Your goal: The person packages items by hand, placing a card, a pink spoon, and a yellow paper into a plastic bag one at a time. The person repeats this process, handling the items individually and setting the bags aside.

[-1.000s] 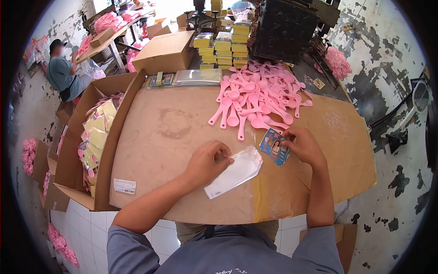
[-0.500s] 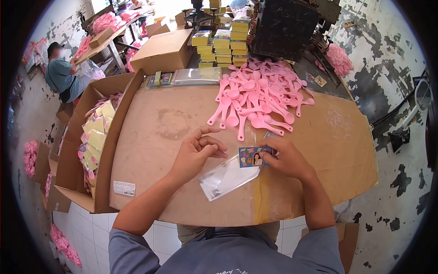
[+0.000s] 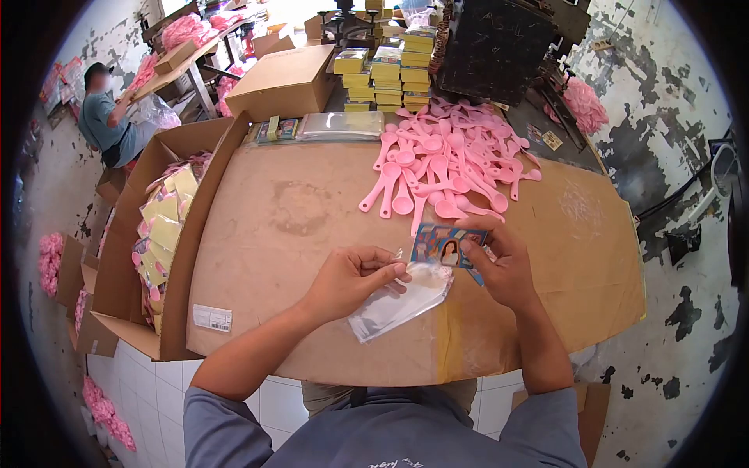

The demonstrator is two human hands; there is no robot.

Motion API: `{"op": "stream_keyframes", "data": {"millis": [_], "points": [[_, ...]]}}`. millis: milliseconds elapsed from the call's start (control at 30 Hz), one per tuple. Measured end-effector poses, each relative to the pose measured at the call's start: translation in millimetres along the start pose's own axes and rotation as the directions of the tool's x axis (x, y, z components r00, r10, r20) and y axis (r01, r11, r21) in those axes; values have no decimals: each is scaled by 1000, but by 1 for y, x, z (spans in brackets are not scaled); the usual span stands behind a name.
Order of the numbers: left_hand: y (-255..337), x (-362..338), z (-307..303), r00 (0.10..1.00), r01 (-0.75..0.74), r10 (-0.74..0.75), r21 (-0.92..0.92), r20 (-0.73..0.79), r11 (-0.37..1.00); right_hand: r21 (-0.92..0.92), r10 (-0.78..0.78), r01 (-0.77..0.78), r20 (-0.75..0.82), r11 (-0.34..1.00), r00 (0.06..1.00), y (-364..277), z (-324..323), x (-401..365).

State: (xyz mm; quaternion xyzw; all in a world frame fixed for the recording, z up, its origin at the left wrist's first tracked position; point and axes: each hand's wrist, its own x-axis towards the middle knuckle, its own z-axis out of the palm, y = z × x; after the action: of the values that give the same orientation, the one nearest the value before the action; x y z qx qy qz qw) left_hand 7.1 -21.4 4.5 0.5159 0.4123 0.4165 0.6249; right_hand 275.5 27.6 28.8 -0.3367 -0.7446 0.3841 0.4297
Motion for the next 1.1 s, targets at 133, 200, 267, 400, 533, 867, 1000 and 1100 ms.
{"op": "stream_keyframes", "data": {"millis": [133, 200, 267, 400, 533, 867, 1000, 1100], "points": [[-5, -3, 5, 999, -46, 45, 151, 10, 987, -189, -120, 162, 215, 969, 969, -2, -3, 3], [-7, -4, 8, 997, -71, 64, 270, 37, 960, -172, -82, 119, 207, 978, 975, -5, 7, 2], [-7, -6, 10, 996, -83, 66, 372, 59, 925, -141, 49, -28, 154, 990, 987, -14, 18, -4], [-10, -4, 11, 997, -72, 70, 259, 19, 963, 180, 152, -155, 27, 972, 988, 4, 28, -8], [-4, -6, 11, 999, -40, 40, 160, 4, 986, 43, 6, -16, 218, 999, 976, 0, 24, -6], [5, -5, 8, 999, 29, -26, 105, -27, 994, -643, -17, -14, -43, 765, 999, 58, -23, 23], [1, -4, 8, 999, -9, 12, 72, -39, 997, -664, -71, 39, -21, 746, 997, 54, -17, 25], [4, -4, 8, 996, -55, 58, 44, -68, 998, -510, -109, 117, 47, 852, 993, 24, -14, 23]]}}
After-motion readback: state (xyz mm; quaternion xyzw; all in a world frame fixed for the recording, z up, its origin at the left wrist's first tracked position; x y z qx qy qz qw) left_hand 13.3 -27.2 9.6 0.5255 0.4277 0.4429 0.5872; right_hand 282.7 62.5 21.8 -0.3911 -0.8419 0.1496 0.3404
